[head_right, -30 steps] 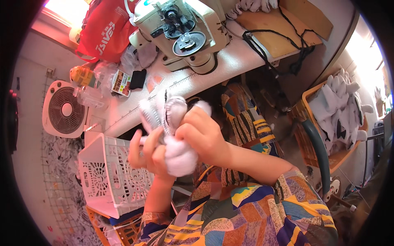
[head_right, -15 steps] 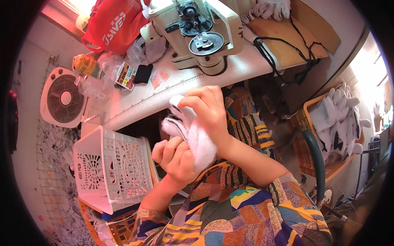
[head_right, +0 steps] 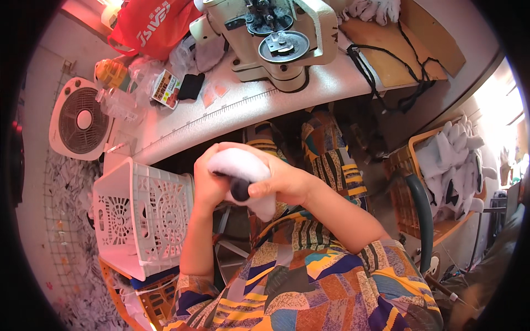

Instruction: Sewing and assembling fabric pieces to create a plush toy using a sewing machine.

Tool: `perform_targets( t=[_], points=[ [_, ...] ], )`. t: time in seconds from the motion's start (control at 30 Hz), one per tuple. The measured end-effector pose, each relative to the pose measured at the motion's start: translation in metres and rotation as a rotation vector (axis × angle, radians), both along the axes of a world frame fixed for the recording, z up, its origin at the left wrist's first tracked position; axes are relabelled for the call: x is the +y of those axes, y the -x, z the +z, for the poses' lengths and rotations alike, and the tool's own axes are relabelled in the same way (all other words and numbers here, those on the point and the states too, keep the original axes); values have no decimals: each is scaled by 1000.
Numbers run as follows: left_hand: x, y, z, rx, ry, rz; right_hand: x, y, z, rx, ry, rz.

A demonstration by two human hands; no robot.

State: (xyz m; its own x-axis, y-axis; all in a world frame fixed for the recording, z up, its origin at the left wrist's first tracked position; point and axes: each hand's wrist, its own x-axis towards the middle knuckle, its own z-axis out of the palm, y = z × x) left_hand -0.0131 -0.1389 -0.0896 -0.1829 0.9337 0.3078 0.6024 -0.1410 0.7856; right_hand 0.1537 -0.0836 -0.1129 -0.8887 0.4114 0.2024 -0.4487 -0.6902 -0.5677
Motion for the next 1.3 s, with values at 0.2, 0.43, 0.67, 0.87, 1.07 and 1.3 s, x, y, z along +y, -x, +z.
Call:
perform_targets(
  t=[0.2, 0.43, 0.67, 0.87, 1.07, 1.3],
  points=[
    [-7, -12, 11, 359, 0, 31, 9, -5, -6, -499, -252, -580],
    [-20, -64, 8, 649, -317, 7, 20, 1, -19, -750, -1164, -1478],
    [-25, -60, 17, 691, -361, 99, 14, -19, 7, -326, -1594, -1328],
    [-28, -62, 15, 653, -326, 59, 17, -20, 8, -402, -1584, -1275],
    [-30, -83, 2, 296, -309, -31, 14, -7, 10, -589, -1368, -1321],
    [-24, -78, -1, 338, -207, -76, 32, -4, -7, -665, -1200, -1152]
  ],
)
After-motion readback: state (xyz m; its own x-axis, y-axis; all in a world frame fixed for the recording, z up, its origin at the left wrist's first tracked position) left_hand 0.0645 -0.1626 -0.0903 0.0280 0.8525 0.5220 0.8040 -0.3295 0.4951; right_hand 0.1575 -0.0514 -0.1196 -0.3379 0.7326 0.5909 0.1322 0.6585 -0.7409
